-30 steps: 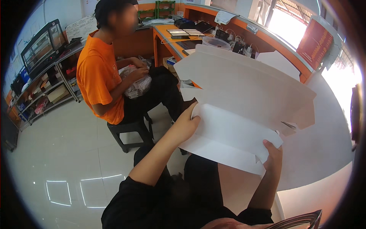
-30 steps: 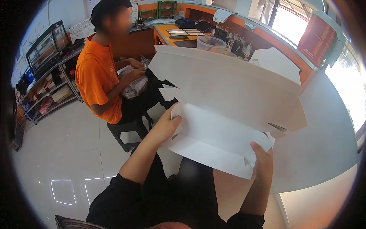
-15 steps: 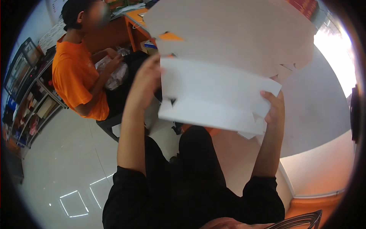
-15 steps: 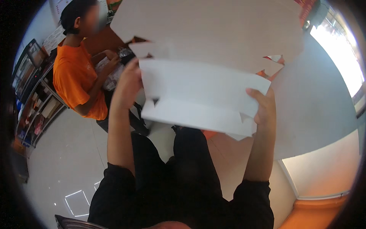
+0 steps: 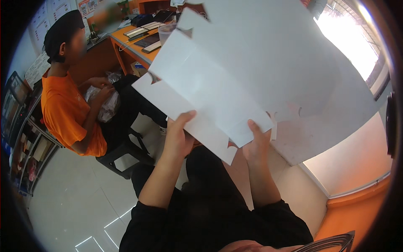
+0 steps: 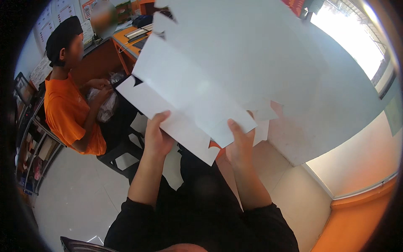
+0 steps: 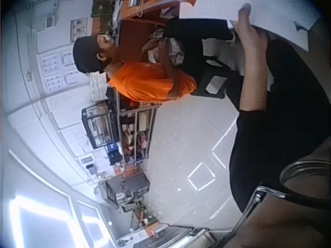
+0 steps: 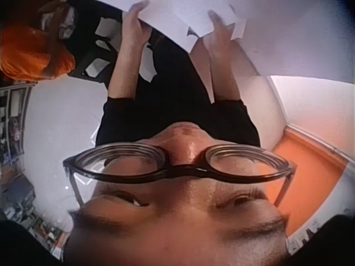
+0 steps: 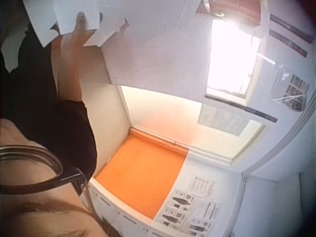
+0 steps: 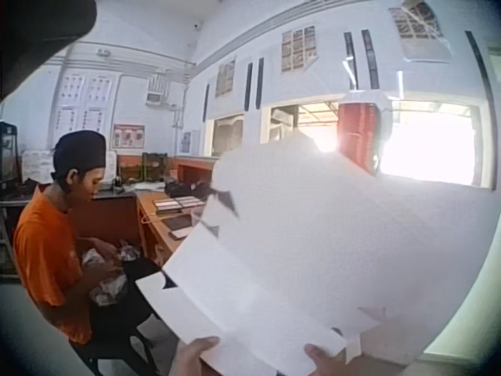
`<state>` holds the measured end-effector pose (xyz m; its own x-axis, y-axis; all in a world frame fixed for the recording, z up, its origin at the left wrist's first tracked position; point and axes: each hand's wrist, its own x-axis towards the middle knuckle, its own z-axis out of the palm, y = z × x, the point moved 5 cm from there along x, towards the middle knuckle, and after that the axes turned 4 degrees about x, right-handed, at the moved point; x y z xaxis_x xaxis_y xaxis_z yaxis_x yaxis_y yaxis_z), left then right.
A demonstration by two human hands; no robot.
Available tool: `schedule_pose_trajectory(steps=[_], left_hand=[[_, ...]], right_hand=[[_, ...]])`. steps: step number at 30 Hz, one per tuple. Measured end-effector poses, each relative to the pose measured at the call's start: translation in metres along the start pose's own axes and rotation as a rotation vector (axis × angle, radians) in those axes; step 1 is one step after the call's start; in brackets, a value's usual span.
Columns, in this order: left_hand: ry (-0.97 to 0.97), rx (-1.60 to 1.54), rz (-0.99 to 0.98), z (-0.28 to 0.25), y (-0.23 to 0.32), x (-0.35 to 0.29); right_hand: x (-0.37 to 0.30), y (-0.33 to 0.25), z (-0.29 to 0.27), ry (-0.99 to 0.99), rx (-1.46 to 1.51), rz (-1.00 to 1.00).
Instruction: The person assembles cardboard food boxes by hand at a table, reaching for flat pieces, folding them into shape, and stacking the completed boxes.
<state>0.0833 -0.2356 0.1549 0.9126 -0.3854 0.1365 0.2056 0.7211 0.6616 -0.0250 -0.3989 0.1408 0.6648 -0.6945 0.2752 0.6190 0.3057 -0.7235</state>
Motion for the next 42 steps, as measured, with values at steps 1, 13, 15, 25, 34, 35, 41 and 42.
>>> schedule_pose_trajectory(steps=[1,13,15,25,34,35,41,42], left_hand=[[0.067,0.175,-0.011,0.005,0.001,-0.004],[0.235,0.491,0.156,-0.001,0.068,0.039],[-0.034,0.727,0.472,0.027,0.085,0.047],[-0.178,0.956,0.428,0.009,0.043,0.1],[-0.082,0.957,0.295,0.0,0.037,0.076],[-0.079,0.92,0.295,0.001,0.035,0.072],[-0.106,0.828,0.334,0.022,0.047,0.049],[-0.099,0.79,0.324,0.028,0.045,0.042]], right_hand=[[0.001,-0.003,-0.012,0.005,-0.003,-0.011],[0.02,-0.16,0.018,-0.565,-0.43,-0.327],[0.029,-0.157,0.029,-0.235,-0.952,-0.44],[0.096,-0.086,-0.006,-0.108,-0.557,-0.172],[0.078,-0.082,-0.005,-0.102,-0.547,-0.161],[0.077,-0.084,-0.007,-0.081,-0.559,-0.194],[0.053,-0.094,0.001,-0.051,-0.561,-0.121],[0.048,-0.097,0.001,-0.065,-0.569,-0.142]])
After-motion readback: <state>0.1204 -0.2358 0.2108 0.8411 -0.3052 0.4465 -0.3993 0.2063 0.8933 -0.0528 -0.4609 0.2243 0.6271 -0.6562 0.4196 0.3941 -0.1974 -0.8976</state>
